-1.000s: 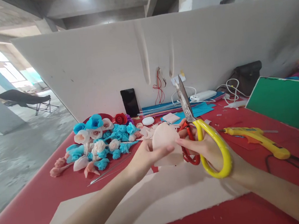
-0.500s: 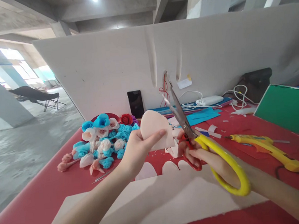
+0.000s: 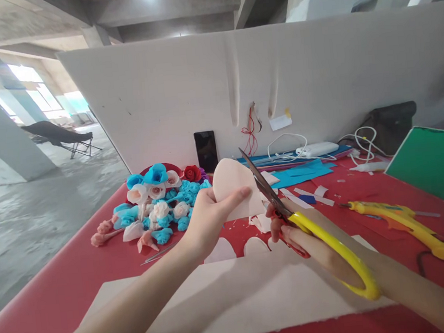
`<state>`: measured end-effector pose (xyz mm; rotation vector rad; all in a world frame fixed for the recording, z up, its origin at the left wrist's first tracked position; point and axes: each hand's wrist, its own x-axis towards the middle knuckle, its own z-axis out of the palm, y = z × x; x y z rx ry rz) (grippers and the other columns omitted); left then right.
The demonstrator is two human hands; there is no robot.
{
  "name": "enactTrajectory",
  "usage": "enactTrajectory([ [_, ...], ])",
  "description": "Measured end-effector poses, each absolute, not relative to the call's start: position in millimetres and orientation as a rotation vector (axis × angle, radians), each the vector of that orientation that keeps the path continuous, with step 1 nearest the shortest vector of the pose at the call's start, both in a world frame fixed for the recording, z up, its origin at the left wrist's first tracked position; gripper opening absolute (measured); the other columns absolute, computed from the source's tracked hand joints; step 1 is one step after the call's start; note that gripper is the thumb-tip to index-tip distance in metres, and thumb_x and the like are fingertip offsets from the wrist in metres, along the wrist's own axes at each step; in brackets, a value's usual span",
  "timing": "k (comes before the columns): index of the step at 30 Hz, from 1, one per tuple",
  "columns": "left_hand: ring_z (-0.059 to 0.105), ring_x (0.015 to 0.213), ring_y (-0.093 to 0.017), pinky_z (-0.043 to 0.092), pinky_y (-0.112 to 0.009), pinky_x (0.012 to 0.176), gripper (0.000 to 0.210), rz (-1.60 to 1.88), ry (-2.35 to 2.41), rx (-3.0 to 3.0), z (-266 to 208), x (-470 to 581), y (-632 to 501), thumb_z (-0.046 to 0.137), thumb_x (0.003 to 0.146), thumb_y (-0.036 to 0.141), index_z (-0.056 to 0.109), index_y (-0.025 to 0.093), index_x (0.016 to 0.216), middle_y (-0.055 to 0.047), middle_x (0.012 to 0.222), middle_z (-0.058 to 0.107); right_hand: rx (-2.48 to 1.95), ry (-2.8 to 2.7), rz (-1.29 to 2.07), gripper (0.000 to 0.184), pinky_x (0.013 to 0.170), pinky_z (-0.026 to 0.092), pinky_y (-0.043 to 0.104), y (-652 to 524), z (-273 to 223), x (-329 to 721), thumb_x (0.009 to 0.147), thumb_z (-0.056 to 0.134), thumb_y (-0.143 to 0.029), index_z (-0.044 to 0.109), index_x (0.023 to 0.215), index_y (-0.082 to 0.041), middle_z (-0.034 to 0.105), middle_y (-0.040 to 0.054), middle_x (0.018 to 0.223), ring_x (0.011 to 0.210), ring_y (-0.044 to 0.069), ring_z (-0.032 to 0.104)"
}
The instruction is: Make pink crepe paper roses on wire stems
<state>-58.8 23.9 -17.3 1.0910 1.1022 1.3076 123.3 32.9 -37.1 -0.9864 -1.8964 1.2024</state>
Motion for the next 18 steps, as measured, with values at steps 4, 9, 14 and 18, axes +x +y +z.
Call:
enactTrajectory([
  [4, 0.061, 0.061, -0.017, 0.052, -0.034, 0.067, 0.027, 1.295, 1.119, 1.083, -17, -58, 24, 0.073, 0.065, 0.036, 0.069, 0.01, 0.07, -0.006, 0.063, 0.064, -1.004, -1.956, 1.199, 0.024, 0.074, 0.048, 0.031, 32, -35, 124, 0.09, 0.046, -0.035, 0.056, 0.099, -0.016, 0.058, 0.006, 0.098, 0.083, 0.013, 0.056],
  [9, 0.062, 0.062, -0.019, 0.052, -0.035, 0.065, 0.028, 1.271, 1.155, 1.079, -17, -56, 23, 0.074, 0.063, 0.036, 0.069, 0.009, 0.068, -0.008, 0.065, 0.065, -1.049, -1.992, 1.175, 0.025, 0.073, 0.049, 0.031, 30, -33, 124, 0.09, 0.047, -0.035, 0.055, 0.102, -0.015, 0.057, 0.0063, 0.1, 0.084, 0.013, 0.056],
  [14, 0.064, 0.067, -0.022, 0.052, -0.036, 0.065, 0.03, 1.254, 1.185, 1.072, -18, -54, 23, 0.075, 0.061, 0.036, 0.069, 0.008, 0.07, -0.01, 0.068, 0.067, -1.074, -2.008, 1.168, 0.015, 0.056, 0.046, 0.023, 30, -35, 124, 0.087, 0.045, -0.028, 0.054, 0.095, -0.019, 0.061, 0.0035, 0.08, 0.066, 0.012, 0.056],
  [18, 0.064, 0.07, -0.024, 0.052, -0.037, 0.067, 0.03, 1.247, 1.185, 1.091, -18, -54, 24, 0.075, 0.061, 0.037, 0.069, 0.009, 0.071, -0.01, 0.069, 0.067, -1.065, -1.947, 1.186, 0.02, 0.039, 0.034, 0.021, 31, -46, 121, 0.084, 0.039, -0.028, 0.05, 0.099, -0.021, 0.059, 0.0001, 0.067, 0.041, 0.009, 0.044],
])
